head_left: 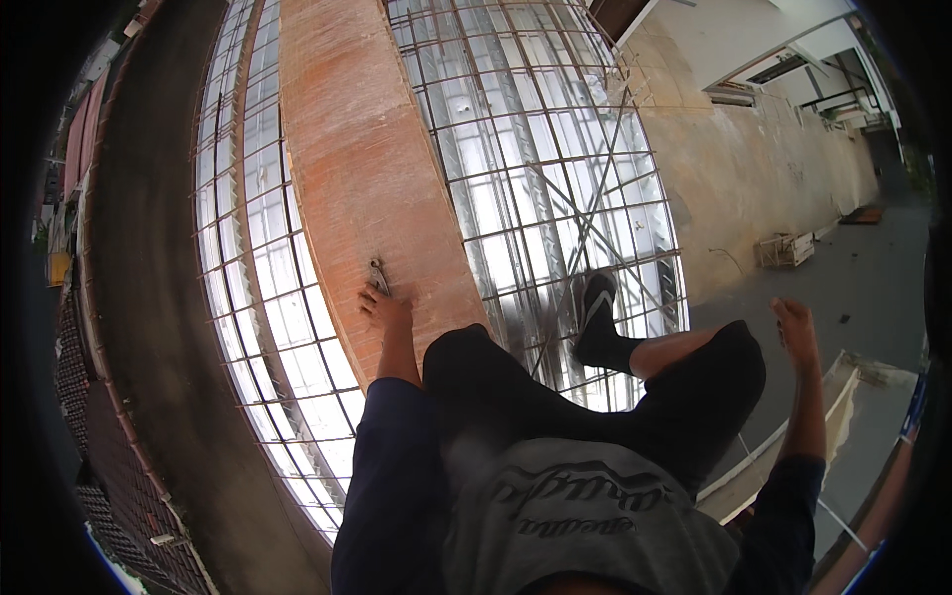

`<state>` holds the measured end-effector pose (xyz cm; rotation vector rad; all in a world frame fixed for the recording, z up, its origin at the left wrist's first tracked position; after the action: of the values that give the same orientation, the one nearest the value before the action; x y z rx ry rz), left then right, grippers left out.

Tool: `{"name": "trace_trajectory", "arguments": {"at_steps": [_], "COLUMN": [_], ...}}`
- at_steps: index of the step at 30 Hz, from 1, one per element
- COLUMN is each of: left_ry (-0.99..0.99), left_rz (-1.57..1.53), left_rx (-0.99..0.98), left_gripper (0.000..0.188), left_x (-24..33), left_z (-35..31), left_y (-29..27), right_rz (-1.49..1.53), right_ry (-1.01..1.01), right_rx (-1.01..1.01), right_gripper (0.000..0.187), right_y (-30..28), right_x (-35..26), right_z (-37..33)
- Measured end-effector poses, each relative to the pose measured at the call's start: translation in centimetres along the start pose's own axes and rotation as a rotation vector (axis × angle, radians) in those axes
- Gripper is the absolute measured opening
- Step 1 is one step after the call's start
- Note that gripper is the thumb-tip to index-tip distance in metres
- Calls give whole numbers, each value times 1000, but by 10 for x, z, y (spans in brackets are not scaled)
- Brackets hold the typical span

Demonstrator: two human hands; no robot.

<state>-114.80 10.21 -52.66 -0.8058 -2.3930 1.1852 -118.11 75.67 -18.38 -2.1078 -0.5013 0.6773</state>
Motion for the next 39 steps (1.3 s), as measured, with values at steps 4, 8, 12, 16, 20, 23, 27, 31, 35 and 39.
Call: {"name": "trace_trajectory", "arguments": {"at_steps": [4, 8, 12, 16, 20, 23, 27, 31, 35, 39], "left_ry": [-39, 40, 57, 35, 56, 140, 381, 216, 771, 979], "left_rz": [3, -1, 54, 130, 227, 355, 314, 424, 245, -146], "left_rx": [-45, -35, -6, 5, -14, -20, -93, 11, 237, -128], "left_gripper": [125, 129, 126, 121, 105, 93, 89, 59, 39, 27], "left_x": [-4, -14, -21, -53, -74, -89, -84, 13, 153, 290], "left_z": [-3, 20, 31, 59, 77, 92, 76, 49, 39, -8], "left_y": [-19, 2, 8, 25, 41, 41, 15, -61, -65, -13], "right_rz": [124, -40, -116, -44, -79, -57, -35, -27, -59, -69], "right_ry": [-2, -254, -253, -171, -103, -313, -347, -277, -301, -394], "right_rx": [-179, -237, -256, -294, -468, -406, -396, -471, -460, -503], "right_gripper": [27, 29, 32, 32, 29, 22, 31, 31, 27, 23], "right_y": [79, 138, 165, 190, 245, 305, 365, 395, 402, 398], "right_x": [-42, -20, -36, -30, 0, 15, 11, 16, 20, 2], "right_z": [29, 107, 129, 153, 185, 203, 215, 221, 223, 208]}}
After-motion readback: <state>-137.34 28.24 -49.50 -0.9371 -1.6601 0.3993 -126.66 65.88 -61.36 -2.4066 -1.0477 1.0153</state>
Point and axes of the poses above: each hand's wrist, its own z-axis towards the middle knuckle, its own y-axis out of the palm, x = y × z, the point moved 4 cm from there along z, towards the middle knuckle, and after that the axes turned 11 degrees about y, right-handed, at the moved point
